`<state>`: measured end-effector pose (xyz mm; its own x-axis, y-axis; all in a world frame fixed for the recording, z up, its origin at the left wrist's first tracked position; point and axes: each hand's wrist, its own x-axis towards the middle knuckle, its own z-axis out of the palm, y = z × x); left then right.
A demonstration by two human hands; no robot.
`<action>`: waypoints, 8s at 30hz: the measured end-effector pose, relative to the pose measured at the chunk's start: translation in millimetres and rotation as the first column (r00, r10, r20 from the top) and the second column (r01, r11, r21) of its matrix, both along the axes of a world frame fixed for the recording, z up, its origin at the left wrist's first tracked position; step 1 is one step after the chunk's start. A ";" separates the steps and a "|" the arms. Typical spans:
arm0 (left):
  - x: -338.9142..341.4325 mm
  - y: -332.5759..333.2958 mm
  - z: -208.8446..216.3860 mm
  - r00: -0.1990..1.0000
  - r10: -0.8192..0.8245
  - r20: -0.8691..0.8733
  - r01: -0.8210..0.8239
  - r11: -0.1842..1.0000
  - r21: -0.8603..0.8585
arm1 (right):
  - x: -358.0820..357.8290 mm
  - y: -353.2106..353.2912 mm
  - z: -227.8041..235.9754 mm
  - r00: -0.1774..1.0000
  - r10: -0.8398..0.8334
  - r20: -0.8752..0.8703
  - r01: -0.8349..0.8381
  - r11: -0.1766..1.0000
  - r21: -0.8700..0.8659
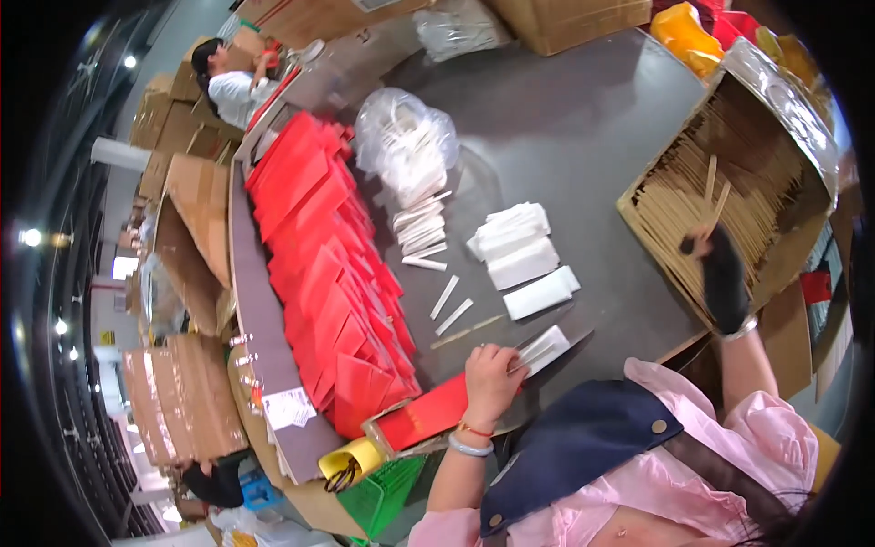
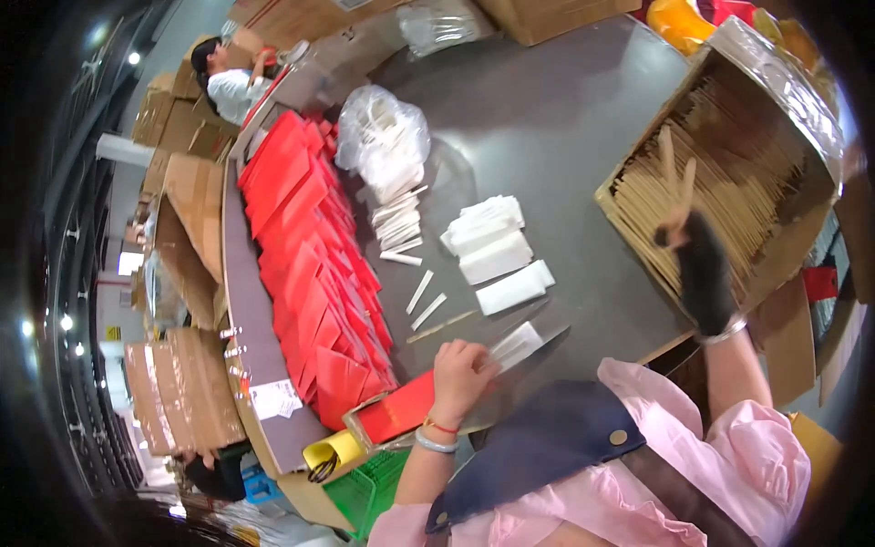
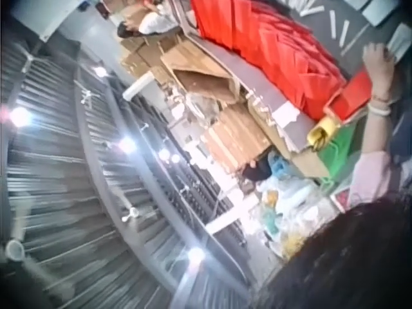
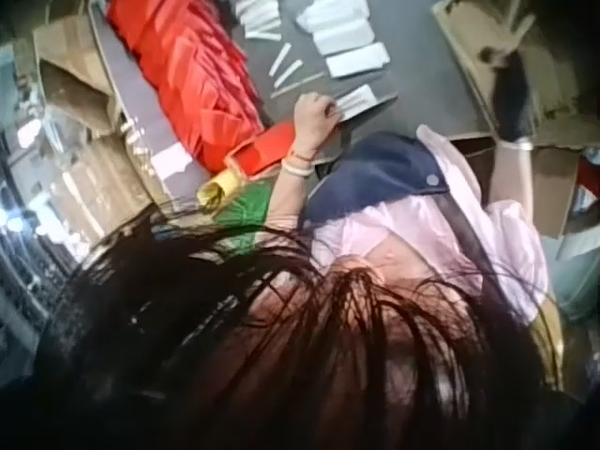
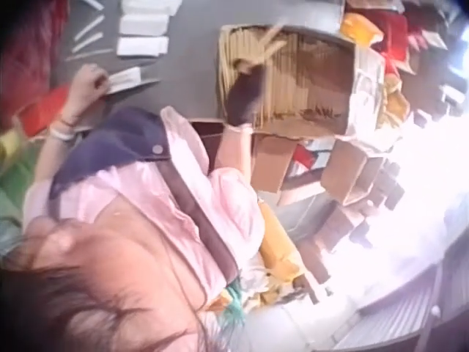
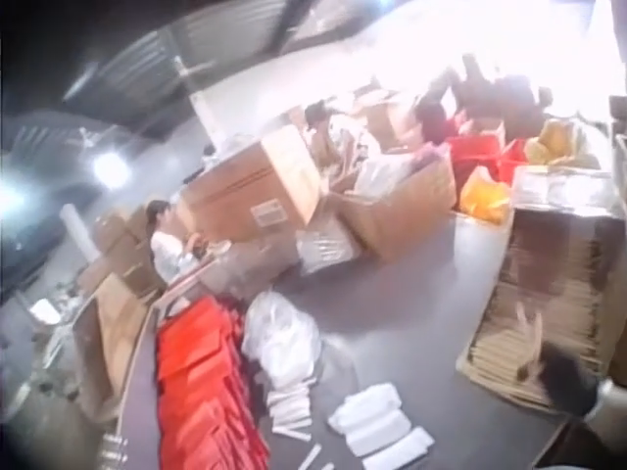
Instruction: Packaging bundles of incense sticks by wrapping them in paper and sliding them into red sleeves using a guide tool.
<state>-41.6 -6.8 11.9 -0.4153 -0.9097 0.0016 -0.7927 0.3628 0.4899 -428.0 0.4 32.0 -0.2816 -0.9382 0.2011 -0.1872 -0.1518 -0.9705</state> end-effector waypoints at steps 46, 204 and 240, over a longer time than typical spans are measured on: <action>34.7 29.5 1.9 0.846 0.476 0.238 -0.452 0.879 -0.152 | 137.9 -22.6 4.5 0.428 0.471 -0.771 -0.396 0.865 0.309; -34.1 -71.0 -52.5 0.982 0.054 -0.181 -0.060 0.998 -0.029 | -170.8 43.1 -117.9 0.161 -0.141 -0.977 0.549 0.835 -0.031; -6.4 26.9 -10.1 0.997 0.070 0.009 -0.069 0.994 -0.088 | 194.0 1.5 -69.7 0.733 0.673 -0.098 -0.645 0.733 0.215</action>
<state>-47.9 20.0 1.8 -0.3511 -0.9331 0.0783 -0.8231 0.3474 0.4492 -234.0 2.0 -37.7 0.4420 -0.8968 0.0207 -0.2495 -0.1451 -0.9574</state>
